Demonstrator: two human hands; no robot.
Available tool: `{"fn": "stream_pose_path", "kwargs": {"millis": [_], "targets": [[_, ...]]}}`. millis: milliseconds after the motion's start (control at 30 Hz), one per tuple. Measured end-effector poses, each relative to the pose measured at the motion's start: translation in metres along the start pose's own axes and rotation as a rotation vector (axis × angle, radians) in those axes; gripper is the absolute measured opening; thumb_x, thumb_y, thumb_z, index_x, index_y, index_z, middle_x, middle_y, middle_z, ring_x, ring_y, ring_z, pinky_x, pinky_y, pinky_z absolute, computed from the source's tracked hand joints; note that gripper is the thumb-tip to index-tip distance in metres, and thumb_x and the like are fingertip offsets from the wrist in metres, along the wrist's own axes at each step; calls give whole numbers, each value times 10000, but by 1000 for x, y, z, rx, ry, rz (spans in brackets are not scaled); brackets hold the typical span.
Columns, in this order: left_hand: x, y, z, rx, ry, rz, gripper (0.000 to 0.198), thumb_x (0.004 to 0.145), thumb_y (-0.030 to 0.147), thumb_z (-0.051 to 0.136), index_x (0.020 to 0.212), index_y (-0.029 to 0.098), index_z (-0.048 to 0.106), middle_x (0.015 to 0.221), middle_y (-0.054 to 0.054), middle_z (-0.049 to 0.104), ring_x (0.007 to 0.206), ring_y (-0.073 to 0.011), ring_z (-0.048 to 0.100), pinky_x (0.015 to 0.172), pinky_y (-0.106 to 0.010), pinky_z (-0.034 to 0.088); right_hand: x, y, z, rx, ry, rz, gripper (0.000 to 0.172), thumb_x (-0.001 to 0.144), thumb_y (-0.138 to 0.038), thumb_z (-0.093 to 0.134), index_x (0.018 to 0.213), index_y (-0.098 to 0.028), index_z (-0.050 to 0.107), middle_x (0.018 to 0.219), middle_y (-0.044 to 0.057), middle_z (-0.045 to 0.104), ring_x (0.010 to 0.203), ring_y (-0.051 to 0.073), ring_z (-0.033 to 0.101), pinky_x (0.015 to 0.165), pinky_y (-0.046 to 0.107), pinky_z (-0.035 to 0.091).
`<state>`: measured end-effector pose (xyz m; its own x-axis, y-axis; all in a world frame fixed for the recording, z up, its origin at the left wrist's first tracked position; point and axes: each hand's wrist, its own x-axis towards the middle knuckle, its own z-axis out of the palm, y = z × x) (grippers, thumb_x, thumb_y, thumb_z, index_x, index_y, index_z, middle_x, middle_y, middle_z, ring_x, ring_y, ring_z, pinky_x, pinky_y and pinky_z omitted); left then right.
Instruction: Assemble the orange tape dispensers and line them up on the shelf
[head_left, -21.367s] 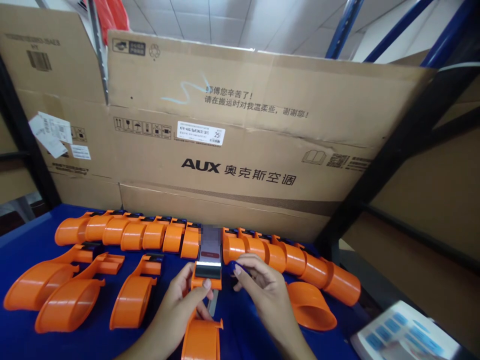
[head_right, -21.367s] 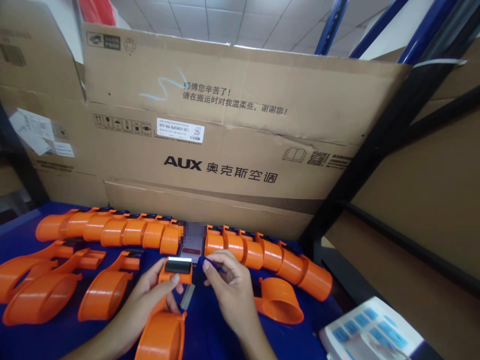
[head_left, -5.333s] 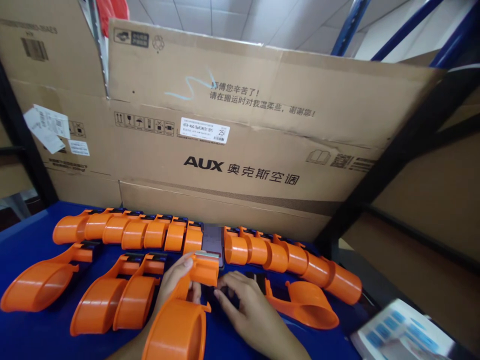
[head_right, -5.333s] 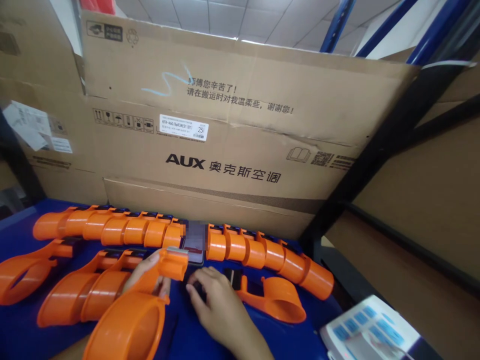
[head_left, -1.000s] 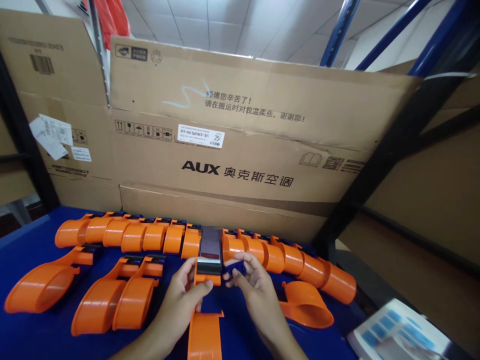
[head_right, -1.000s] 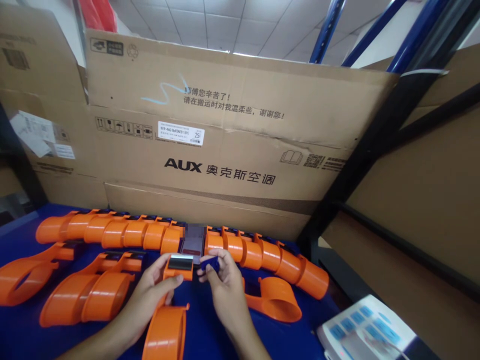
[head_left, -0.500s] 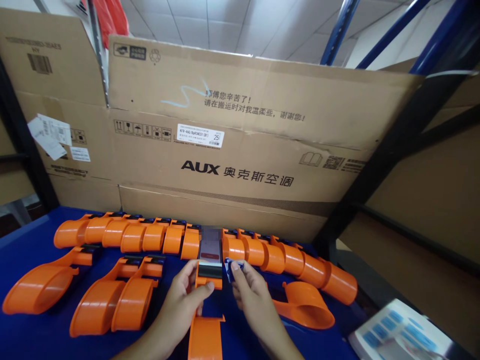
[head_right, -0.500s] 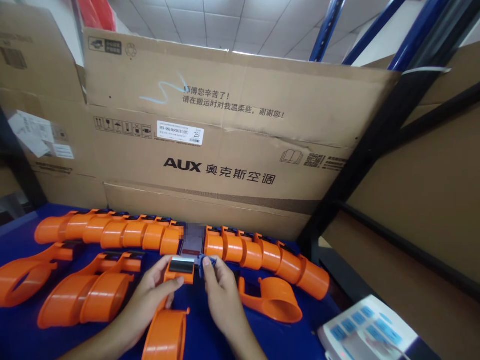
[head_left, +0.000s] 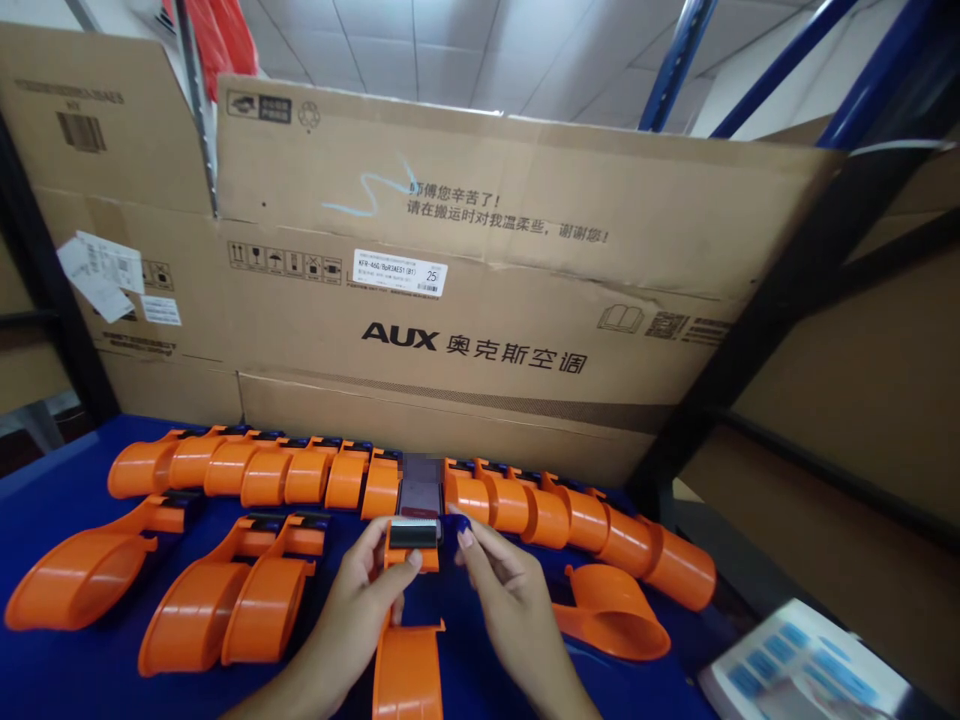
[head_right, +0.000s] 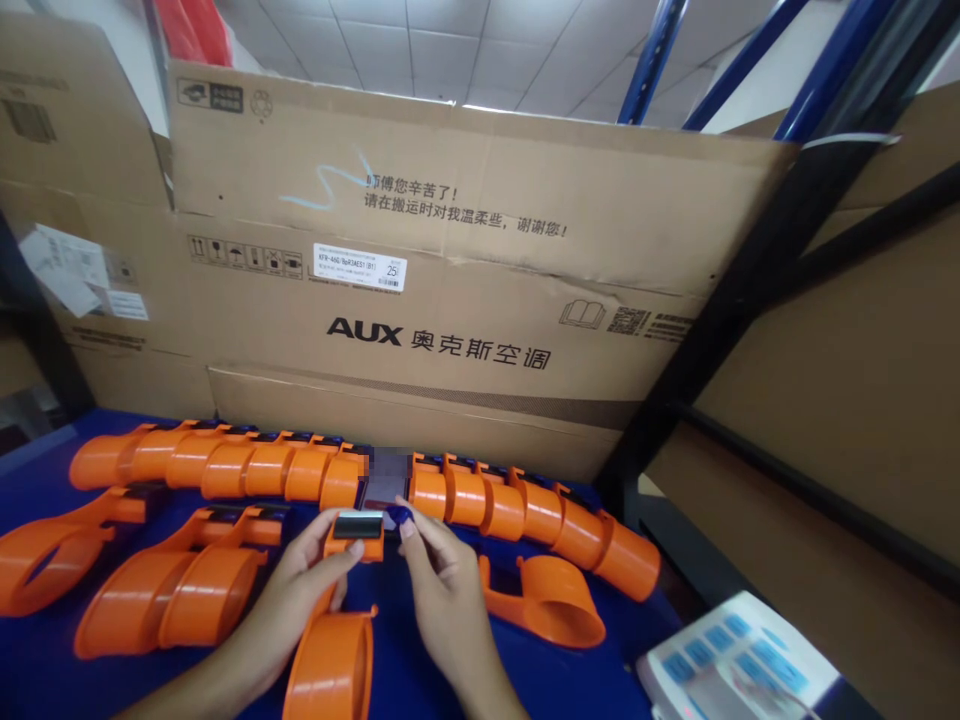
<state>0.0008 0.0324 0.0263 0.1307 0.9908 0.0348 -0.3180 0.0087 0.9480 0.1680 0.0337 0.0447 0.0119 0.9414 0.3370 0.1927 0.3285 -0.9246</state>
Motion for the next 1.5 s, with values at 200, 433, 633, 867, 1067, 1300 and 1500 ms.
{"fn": "stream_pose_path", "kwargs": {"millis": [200,433,633,867,1067,1300,1500], "targets": [[1,1,-1,-8,13,18,374,794,444,775,1060,202,675,742,25,625,470,-63,417,454,-191,359,-10,1,3,-258,-32,-103,198,970,-396,565,1017,-226,654,807,38,696,729,210,640,690,289,508],[2,-3,-2,-22,-8,30,355,802,444,775,1048,209,673,777,22,637,485,-63,409,464,-191,368,-12,2,0,-459,-98,-211,78,954,-280,546,883,-250,533,663,-33,568,577,162,527,549,257,394],[2,-6,-2,-19,3,20,388,761,434,812,1057,219,683,733,40,608,485,-72,421,455,-193,368,-13,0,-2,-510,-164,-251,141,971,-271,523,833,-245,518,751,3,606,673,178,560,592,267,408],[0,-7,-3,20,-1,50,368,789,400,791,1089,221,674,740,36,611,516,-83,449,468,-188,384,-13,-6,-4,-505,-208,-268,180,987,-290,513,813,-244,525,822,32,626,758,201,591,656,289,446],[0,-3,1,-62,0,25,370,773,413,806,1073,218,711,737,29,646,500,-76,466,494,-195,403,-12,-7,-10,-441,-197,-232,155,971,-336,534,848,-242,522,849,28,601,787,206,578,692,294,455],[-8,-3,4,-206,-105,-104,825,795,384,801,1504,203,419,544,51,641,425,-128,585,509,-236,476,-6,-2,-16,-77,-167,36,327,1006,-510,440,1214,-291,566,1066,39,664,1042,243,622,959,368,473],[-19,2,10,-278,-216,-242,952,745,351,866,1540,304,345,1197,-152,725,729,-268,785,684,-399,606,-5,-6,-17,178,-344,88,387,963,-541,507,1236,-292,620,1249,69,664,1249,291,566,1048,407,430]]}}
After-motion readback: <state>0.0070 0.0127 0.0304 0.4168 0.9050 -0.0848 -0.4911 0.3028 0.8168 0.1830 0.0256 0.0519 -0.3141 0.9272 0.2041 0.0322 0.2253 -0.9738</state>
